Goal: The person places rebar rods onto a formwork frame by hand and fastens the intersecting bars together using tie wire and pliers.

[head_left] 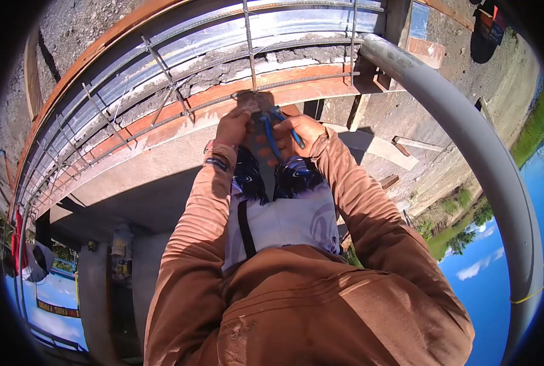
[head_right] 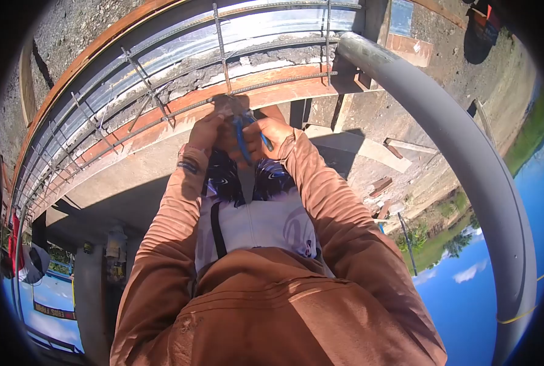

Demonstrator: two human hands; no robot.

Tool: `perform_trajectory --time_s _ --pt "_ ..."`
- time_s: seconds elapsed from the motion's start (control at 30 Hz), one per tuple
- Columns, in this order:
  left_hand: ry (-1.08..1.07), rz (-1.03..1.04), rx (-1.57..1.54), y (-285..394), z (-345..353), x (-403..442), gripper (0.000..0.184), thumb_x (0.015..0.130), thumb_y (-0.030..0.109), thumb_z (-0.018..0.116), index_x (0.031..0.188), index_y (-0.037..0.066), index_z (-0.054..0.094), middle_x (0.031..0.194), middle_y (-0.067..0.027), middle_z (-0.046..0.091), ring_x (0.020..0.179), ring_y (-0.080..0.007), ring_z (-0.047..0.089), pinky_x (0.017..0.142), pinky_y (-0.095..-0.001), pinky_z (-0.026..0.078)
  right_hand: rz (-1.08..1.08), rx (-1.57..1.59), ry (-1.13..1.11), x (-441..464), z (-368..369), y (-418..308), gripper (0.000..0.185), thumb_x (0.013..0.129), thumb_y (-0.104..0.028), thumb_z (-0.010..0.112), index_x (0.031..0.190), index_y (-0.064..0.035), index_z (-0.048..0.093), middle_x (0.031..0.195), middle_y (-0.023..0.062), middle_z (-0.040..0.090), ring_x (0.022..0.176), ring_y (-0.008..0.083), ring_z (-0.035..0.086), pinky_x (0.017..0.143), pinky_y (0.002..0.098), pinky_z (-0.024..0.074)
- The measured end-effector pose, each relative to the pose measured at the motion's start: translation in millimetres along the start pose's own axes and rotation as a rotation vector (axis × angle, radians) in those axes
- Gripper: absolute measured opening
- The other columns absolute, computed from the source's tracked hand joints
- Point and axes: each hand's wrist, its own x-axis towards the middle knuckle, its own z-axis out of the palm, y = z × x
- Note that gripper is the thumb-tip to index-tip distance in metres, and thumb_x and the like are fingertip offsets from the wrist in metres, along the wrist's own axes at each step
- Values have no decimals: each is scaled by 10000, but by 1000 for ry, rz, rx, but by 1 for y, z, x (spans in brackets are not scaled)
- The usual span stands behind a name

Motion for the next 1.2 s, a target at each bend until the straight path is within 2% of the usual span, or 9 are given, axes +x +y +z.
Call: perform_trajectory --time_s 0.23,0.33,0.43,0.6,0.7,0.9,1.07,1.13,1.2 --pt "28 -42 155 13 -10 10 200 799 238 564 830 64 658 707 -80 629 614 -179 594 532 -282 439 -65 3 -41 11 -13 0 339 801 -89 459 1120 22 477 1058 240 555 912 408 569 755 581 456" --pt "278 553 632 23 -10 23 209 787 206 529 864 72 670 874 -146 638 829 -315 597 732 -373 455 -58 -3 -36 3 -7 -1 332 799 -78 457 1114 25 473 1058 250 551 917 427 564 752 585 457" --pt "219 866 1021 40 -12 35 217 778 183 544 929 72 654 952 -136 632 881 -278 594 782 -346 456 -63 -42 -73 0 -9 -1 330 800 -82 456 1111 28 469 1063 256 547 929 447 554 762 598 446" --pt "-41 655 1018 33 -15 60 270 780 225 491 980 145 655 1006 -138 607 961 -321 556 864 -385 430 -35 -30 -114 3 -8 -4 319 804 -90 452 1103 20 474 1079 257 541 936 460 548 782 615 427" --pt "237 536 865 -15 -3 85 273 799 222 458 980 168 655 1021 -103 612 990 -287 550 886 -357 416 -29 31 -157 6 -3 -2 302 809 -97 449 1092 5 485 1093 249 543 956 446 548 797 609 425" --pt "110 598 764 -47 -12 131 286 812 194 427 996 144 641 1015 -90 620 1018 -235 542 896 -306 402 -107 289 -179 18 -5 9 239 810 -79 451 1027 9 501 860 163 589 732 294 591 656 466 501" --pt "-65 584 660 -19 -33 117 312 797 153 416 1017 84 627 1050 -105 614 1013 -263 549 900 -303 401 47 -795 387 17 20 -39 208 791 -50 454 966 10 549 788 149 593 635 267 583 543 402 484" --pt "-276 593 692 34 -35 69 343 773 167 438 1053 65 610 1070 -145 604 1017 -265 554 893 -307 406 196 -2283 655 21 55 -48 263 735 -152 562 951 -29 648 877 133 652 810 283 632 721 384 494" --pt "-258 603 754 45 -33 64 342 760 157 462 1057 74 609 1055 -146 610 1005 -260 561 883 -305 411 151 -2299 746 15 78 -52 293 712 -206 630 985 -100 652 977 101 632 900 290 604 723 469 478"
